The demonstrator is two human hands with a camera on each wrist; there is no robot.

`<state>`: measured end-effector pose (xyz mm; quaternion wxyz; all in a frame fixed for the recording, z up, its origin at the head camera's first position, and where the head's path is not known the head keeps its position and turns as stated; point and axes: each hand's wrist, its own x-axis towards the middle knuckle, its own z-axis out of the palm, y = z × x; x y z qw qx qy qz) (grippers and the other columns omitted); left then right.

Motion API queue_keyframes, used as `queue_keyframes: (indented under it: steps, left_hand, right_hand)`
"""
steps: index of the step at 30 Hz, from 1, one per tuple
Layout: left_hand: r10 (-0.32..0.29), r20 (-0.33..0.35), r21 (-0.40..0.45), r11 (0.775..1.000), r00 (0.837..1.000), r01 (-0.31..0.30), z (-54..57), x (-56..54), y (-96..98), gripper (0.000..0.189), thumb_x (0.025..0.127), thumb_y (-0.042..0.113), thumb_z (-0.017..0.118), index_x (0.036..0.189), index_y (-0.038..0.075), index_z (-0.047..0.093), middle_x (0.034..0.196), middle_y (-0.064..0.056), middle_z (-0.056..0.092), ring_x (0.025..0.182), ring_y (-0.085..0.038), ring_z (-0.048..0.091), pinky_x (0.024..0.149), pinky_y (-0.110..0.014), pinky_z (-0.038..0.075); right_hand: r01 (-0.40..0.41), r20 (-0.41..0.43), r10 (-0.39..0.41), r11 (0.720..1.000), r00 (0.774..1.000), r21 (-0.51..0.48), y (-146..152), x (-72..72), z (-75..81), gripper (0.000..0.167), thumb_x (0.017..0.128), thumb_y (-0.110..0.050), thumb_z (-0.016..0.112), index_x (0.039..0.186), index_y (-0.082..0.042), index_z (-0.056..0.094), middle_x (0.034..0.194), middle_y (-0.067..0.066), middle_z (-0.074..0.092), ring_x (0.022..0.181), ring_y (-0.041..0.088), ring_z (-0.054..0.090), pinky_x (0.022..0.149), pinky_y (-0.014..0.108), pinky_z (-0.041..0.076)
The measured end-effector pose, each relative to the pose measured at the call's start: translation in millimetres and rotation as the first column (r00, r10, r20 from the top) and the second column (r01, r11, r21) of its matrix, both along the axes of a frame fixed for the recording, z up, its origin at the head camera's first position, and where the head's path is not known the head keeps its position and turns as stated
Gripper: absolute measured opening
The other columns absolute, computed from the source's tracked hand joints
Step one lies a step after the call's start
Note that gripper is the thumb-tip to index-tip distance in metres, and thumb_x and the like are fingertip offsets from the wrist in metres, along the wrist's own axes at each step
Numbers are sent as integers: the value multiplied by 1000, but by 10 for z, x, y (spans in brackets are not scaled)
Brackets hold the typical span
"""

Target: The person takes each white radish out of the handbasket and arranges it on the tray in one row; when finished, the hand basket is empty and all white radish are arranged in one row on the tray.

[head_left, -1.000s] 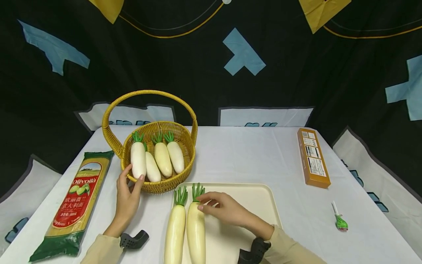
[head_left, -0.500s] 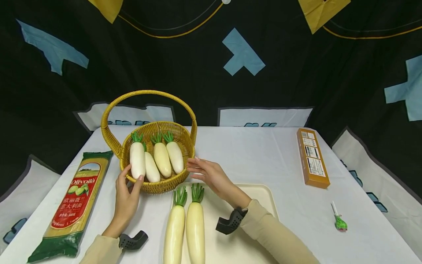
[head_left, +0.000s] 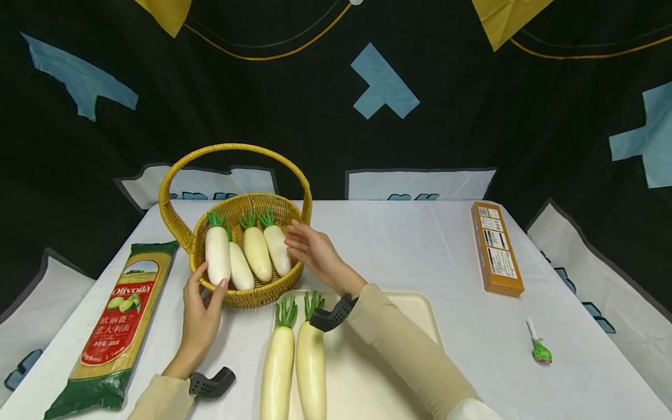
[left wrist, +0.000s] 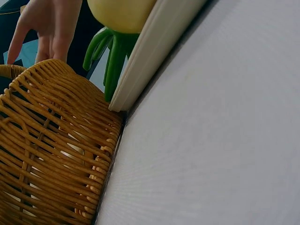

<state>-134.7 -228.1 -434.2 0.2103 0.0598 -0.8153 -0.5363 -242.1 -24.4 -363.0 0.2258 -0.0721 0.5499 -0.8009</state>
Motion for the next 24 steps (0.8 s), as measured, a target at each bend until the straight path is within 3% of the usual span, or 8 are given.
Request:
queue_keyframes:
  steps: [7,12,15,19,24]
  left_hand:
    - [19,11,-10,1000,1000,-19,2,-1,5,58,93,20,48,143,15,20,144,-13,19,129,-33,30,95,-35,33]
    - [6,-2,-5,1000,1000,-7,5,-26,25,58,93,20,48,143,14,20,144,-14,19,129,-34,29,97,-43,33]
    - [5,4,-4,1000,1000,-5,0,-31,37,58,93,20,48,143,15,20,144,-15,19,129,-34,29,98,-39,33]
    - [16,36,-15,1000,999,-16,-15,-20,42,58,94,23,47,144,15,19,144,-15,18,129,-33,29,98,-38,33]
    - [18,27,-19,1000,999,-18,1,-26,32,57,94,23,46,144,13,19,144,-16,18,129,-36,28,99,-48,32]
  right_hand:
    - [67,-112,-42,970,993,232,-220,-169,-5,47,94,-34,46,134,-9,45,141,11,40,130,28,37,107,39,33]
    - [184,-176,-136,936,975,300,-317,-284,-34,49,92,-37,48,129,-5,49,133,9,49,125,29,44,101,40,39]
    - [244,-213,-180,912,960,330,-356,-313,-60,43,92,-32,48,125,-5,53,129,6,53,122,25,46,100,38,40]
    - [282,-188,-227,887,956,365,-432,-290,-72,36,92,-24,49,123,-6,55,127,7,53,122,25,45,101,40,37]
    - [250,-71,-245,861,967,443,-565,-267,-37,44,89,-24,53,128,-5,47,133,10,45,124,28,41,101,43,36]
